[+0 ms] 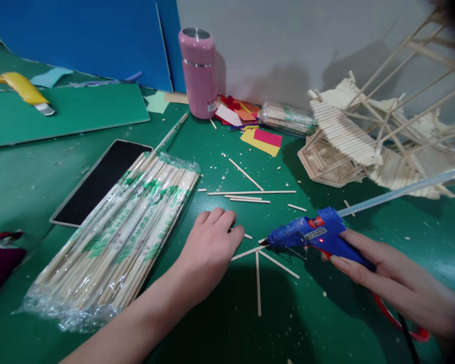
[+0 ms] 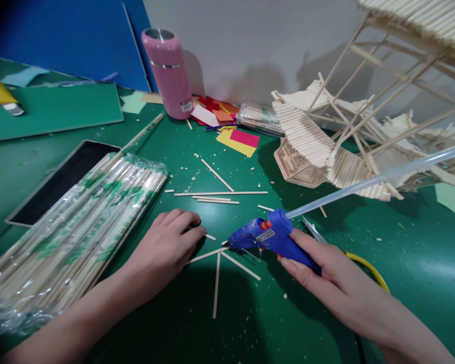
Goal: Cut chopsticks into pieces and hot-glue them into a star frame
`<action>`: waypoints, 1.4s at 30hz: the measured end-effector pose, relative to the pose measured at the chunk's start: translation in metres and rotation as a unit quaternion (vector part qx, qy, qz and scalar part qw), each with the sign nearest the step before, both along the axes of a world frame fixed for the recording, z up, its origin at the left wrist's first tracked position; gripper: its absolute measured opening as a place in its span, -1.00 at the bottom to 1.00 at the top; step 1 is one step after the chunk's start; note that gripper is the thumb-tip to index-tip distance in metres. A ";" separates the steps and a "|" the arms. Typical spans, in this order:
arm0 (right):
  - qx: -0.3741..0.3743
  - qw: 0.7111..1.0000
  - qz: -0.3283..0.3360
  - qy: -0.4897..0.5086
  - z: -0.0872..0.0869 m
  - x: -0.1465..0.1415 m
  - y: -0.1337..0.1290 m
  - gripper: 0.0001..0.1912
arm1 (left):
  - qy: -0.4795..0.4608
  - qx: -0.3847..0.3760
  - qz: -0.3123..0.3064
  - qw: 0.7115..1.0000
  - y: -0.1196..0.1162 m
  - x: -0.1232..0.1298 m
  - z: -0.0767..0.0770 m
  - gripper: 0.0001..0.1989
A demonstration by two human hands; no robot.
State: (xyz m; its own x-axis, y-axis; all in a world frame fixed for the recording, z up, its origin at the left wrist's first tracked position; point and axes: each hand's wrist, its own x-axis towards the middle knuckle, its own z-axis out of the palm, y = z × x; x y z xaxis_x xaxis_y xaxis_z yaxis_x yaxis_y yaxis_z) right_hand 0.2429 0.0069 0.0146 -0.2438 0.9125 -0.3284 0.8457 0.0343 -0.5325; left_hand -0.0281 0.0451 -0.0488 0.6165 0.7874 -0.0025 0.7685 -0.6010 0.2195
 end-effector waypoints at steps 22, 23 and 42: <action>-0.021 1.000 -0.016 0.002 -0.001 0.004 -0.003 -0.53 | -0.007 0.000 -0.001 1.000 0.000 0.001 0.000 -0.77; -0.016 1.000 -0.015 0.000 -0.001 0.004 -0.003 -0.54 | -0.006 -0.001 -0.001 1.000 0.000 0.001 0.000 -0.77; -0.024 0.999 -0.045 0.019 -0.001 0.003 -0.005 -0.56 | -0.008 0.002 -0.001 1.000 -0.001 0.001 0.000 -0.78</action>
State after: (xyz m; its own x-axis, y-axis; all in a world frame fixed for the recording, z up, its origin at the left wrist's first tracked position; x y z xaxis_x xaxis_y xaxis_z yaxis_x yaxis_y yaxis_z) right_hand 0.2457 0.0014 0.0137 -0.1750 0.9144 -0.3650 0.8230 -0.0676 -0.5640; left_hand -0.0275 0.0446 -0.0483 0.6180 0.7861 0.0100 0.7637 -0.6034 0.2293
